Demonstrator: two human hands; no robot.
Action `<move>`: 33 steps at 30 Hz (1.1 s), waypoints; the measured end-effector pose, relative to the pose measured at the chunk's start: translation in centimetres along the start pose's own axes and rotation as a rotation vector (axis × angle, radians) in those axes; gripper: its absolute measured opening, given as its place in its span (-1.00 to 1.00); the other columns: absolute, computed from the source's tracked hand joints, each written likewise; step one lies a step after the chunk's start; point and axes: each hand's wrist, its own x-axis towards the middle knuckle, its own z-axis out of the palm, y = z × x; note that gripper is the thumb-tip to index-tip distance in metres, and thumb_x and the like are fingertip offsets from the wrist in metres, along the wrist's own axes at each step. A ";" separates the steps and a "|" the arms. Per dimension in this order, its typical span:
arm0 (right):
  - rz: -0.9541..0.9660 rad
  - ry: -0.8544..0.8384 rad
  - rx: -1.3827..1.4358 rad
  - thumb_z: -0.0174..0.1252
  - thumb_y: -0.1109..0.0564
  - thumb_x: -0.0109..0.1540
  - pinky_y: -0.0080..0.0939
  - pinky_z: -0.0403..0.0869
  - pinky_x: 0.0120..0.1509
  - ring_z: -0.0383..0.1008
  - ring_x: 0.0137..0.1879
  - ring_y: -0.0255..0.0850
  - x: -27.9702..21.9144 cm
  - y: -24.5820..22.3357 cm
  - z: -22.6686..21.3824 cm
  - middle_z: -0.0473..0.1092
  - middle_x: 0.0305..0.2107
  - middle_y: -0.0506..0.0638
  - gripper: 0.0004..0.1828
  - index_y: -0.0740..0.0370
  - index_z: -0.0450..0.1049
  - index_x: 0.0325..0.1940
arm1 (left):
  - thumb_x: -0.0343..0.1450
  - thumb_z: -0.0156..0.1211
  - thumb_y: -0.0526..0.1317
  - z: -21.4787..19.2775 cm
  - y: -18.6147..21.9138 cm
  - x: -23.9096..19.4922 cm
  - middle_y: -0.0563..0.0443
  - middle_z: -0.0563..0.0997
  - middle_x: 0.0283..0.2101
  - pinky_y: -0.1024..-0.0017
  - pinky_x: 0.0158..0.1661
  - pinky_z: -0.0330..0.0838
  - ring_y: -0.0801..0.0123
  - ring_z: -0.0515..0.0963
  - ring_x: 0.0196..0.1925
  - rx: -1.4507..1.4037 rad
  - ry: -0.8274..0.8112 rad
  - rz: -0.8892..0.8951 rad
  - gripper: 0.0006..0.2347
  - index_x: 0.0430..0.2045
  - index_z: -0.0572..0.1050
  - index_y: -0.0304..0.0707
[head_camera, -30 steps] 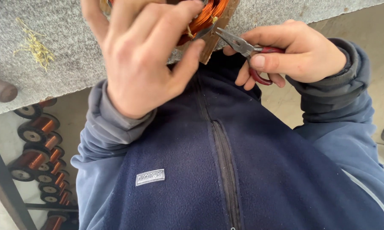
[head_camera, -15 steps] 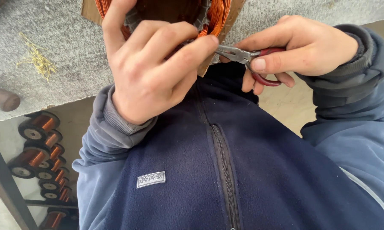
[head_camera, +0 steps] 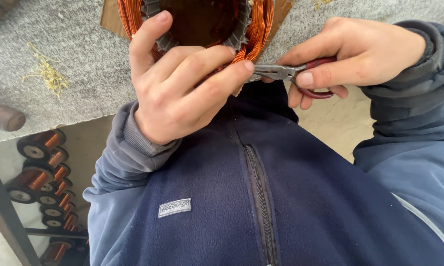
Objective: Securing the copper windings of an electric motor stator using ties and pliers.
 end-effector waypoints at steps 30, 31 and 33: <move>0.747 0.206 -0.150 0.10 0.09 0.33 -0.15 0.49 -0.57 0.61 -0.43 -0.19 1.4 -6.6 1.0 0.57 -0.34 0.06 -0.58 0.01 0.43 0.30 | 0.45 0.22 -0.48 0.4 1.0 0.0 0.12 0.67 -0.12 0.11 0.45 0.05 0.40 0.66 -0.11 -0.083 0.060 -0.110 -0.81 -0.11 0.54 -0.24; 0.748 0.205 -0.155 0.10 0.09 0.33 -0.15 0.49 -0.57 0.61 -0.43 -0.19 1.4 -6.5 0.7 0.57 -0.34 0.06 -0.58 0.01 0.43 0.30 | 0.45 0.22 -0.48 0.3 0.9 0.0 0.12 0.67 -0.12 0.11 0.45 0.05 0.40 0.66 -0.11 -0.081 0.065 -0.111 -0.81 -0.11 0.54 -0.24; 0.737 0.159 -0.140 0.10 0.08 0.33 -0.16 0.48 -0.61 0.55 -0.38 -0.21 1.4 -6.2 0.0 0.56 -0.35 0.06 -0.62 0.08 0.49 0.24 | 0.43 0.21 -0.47 0.2 0.8 0.0 0.11 0.67 -0.10 0.11 0.46 0.04 0.39 0.65 -0.11 -0.086 0.055 -0.105 -0.80 -0.10 0.54 -0.24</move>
